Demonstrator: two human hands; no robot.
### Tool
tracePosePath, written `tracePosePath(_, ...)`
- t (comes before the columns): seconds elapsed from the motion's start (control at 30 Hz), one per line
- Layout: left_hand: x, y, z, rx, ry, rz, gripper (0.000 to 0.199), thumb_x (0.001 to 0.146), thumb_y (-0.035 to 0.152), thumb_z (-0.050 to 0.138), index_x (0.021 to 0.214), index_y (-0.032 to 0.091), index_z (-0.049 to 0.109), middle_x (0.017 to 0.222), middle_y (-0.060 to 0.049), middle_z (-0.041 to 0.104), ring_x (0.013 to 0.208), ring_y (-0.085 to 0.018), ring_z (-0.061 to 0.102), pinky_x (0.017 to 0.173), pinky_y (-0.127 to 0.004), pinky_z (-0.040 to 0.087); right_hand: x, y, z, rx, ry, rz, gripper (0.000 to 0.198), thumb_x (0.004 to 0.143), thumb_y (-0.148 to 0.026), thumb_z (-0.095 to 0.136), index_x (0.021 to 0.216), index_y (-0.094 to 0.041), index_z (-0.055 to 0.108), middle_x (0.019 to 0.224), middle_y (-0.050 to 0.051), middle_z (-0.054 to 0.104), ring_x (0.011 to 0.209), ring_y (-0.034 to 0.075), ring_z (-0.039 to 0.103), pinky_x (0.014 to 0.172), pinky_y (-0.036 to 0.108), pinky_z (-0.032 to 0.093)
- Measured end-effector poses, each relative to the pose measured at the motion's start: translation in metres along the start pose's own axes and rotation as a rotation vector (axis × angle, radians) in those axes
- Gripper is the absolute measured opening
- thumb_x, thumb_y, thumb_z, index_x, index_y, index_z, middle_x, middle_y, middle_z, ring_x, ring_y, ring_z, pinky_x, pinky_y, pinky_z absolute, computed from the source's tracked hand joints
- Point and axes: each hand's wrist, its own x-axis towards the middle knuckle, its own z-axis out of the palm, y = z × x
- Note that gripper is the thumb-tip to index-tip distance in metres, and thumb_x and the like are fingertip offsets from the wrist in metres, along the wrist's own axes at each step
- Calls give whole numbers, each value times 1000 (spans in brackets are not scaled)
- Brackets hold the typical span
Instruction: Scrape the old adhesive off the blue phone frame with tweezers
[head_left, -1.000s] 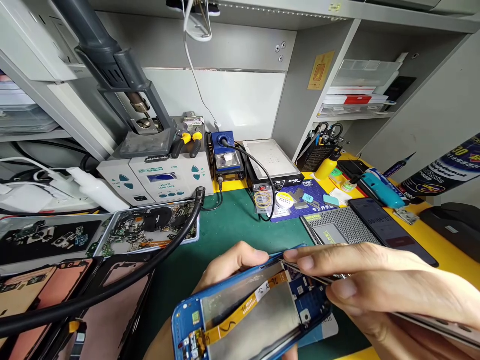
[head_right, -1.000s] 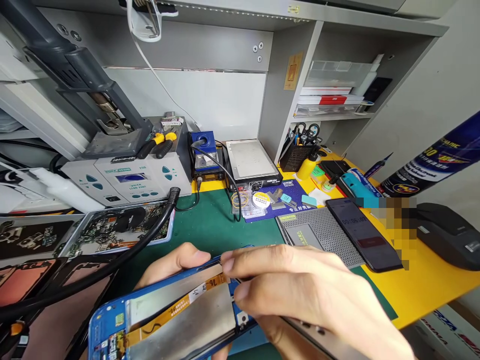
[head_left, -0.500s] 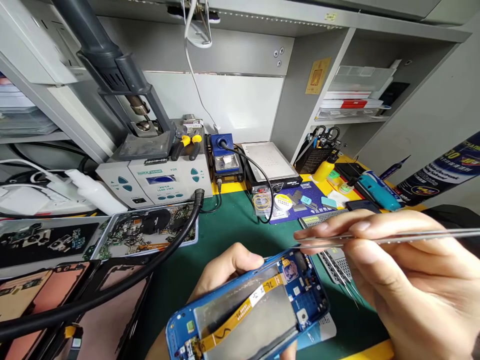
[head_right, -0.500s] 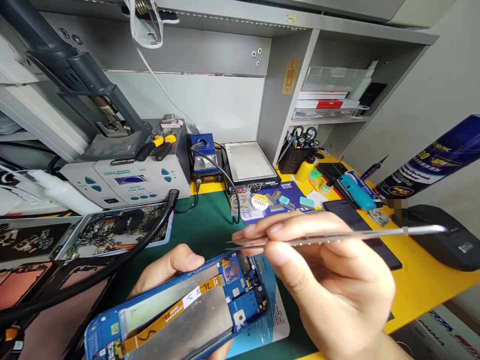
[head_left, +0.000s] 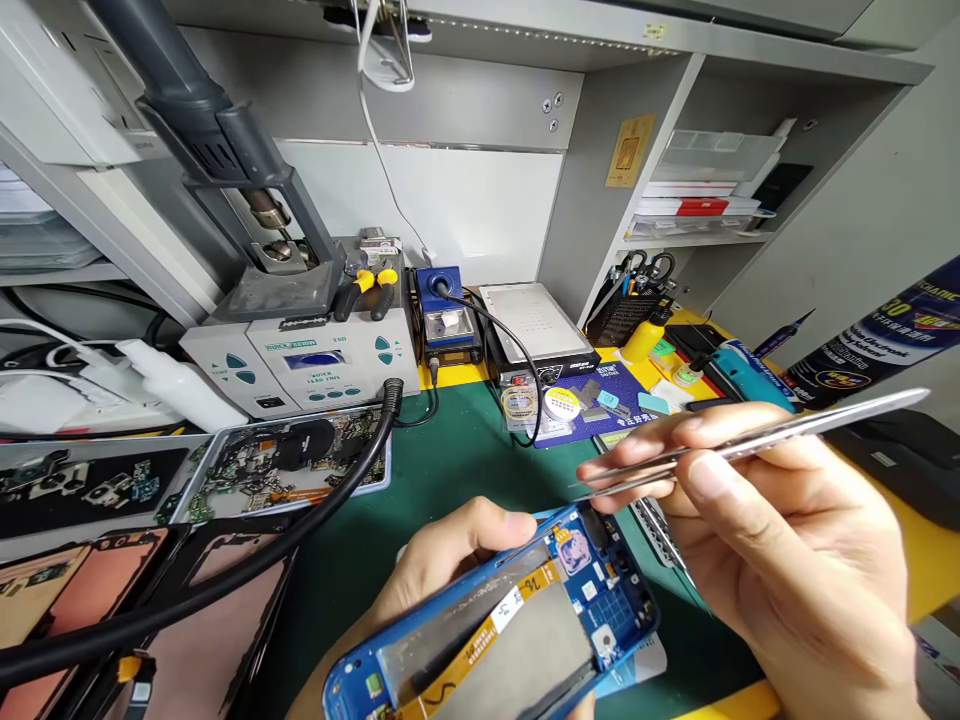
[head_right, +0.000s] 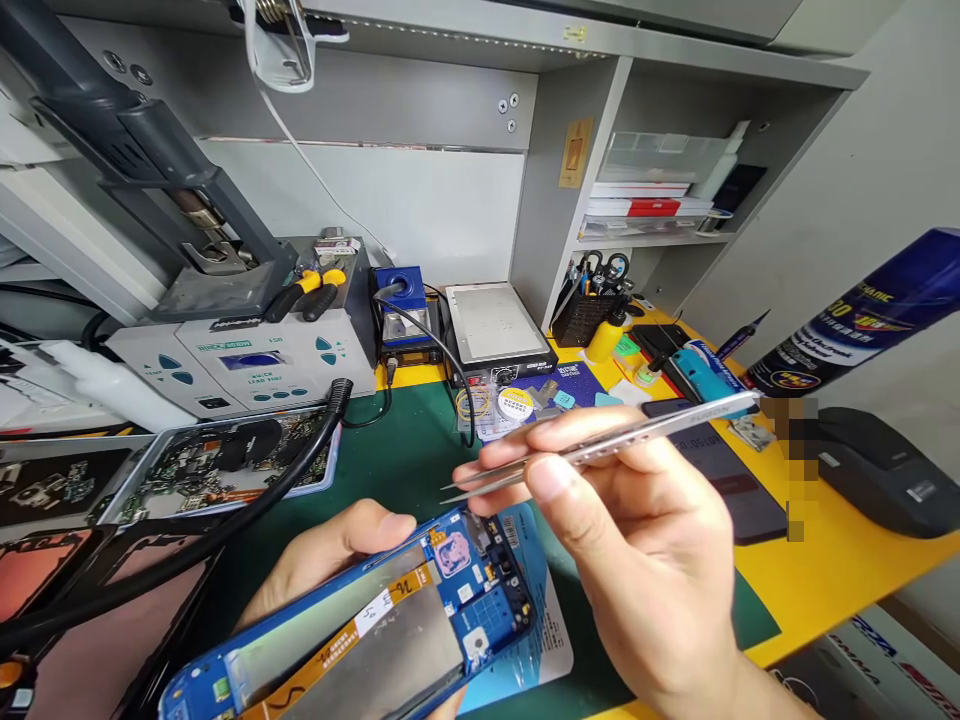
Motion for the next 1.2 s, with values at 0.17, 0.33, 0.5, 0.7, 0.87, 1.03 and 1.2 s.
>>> tracePosePath(0.17, 2, -3, -4, -38, 92, -31, 67, 88, 55, 35, 107, 3, 74, 70, -18, 75, 47, -21, 64, 38, -22, 29, -3, 0, 3, -4, 29, 72, 8, 96, -19, 69, 99, -24, 74, 96, 2, 83, 85, 20, 82, 81, 27, 69)
tracePosePath(0.33, 4, -3, 2, 69, 67, -43, 78, 85, 62, 28, 81, 0, 77, 55, -16, 67, 35, -15, 51, 34, -25, 26, -3, 1, 3, 41, 2, 79, 7, 96, -19, 69, 100, -23, 73, 96, 2, 83, 84, 21, 82, 80, 26, 69)
tracePosePath(0.5, 4, -5, 9, 66, 66, -22, 85, 92, 68, 22, 75, 3, 76, 53, -13, 66, 33, -14, 47, 37, -26, 32, -3, 1, 1, 95, -36, 59, 11, 97, -18, 67, 103, -24, 74, 96, 1, 83, 88, 22, 82, 84, 32, 69)
tracePosePath(0.7, 4, -3, 8, -54, 145, 12, 49, 82, 53, 52, 85, 9, 73, 69, -15, 75, 54, -17, 65, 49, -21, 41, -2, 3, 0, 115, -96, 79, 11, 98, -18, 65, 105, -24, 72, 97, 1, 82, 88, 24, 82, 83, 36, 70)
tracePosePath(0.87, 8, 2, 5, -55, -18, -59, 66, 83, 60, 39, 105, 7, 72, 65, -15, 74, 41, -17, 56, 43, -24, 36, -13, -4, -4, -252, -53, -158, 14, 93, -13, 69, 100, -25, 72, 92, 0, 78, 88, 22, 80, 79, 31, 70)
tracePosePath(1.03, 8, -3, 8, -100, 33, -82, 79, 89, 67, 27, 112, 6, 70, 47, -8, 62, 38, -22, 55, 44, -29, 39, -26, -7, -8, -460, -156, -270, 25, 88, -4, 69, 103, -23, 71, 92, 3, 78, 93, 25, 79, 84, 37, 69)
tracePosePath(1.2, 2, -7, 10, -71, 102, -10, 78, 96, 63, 21, 118, 5, 69, 59, -12, 70, 30, -18, 49, 41, -28, 38, -21, -6, -10, -485, -294, -306, 32, 86, 0, 68, 109, -22, 71, 101, 5, 80, 97, 26, 79, 83, 37, 70)
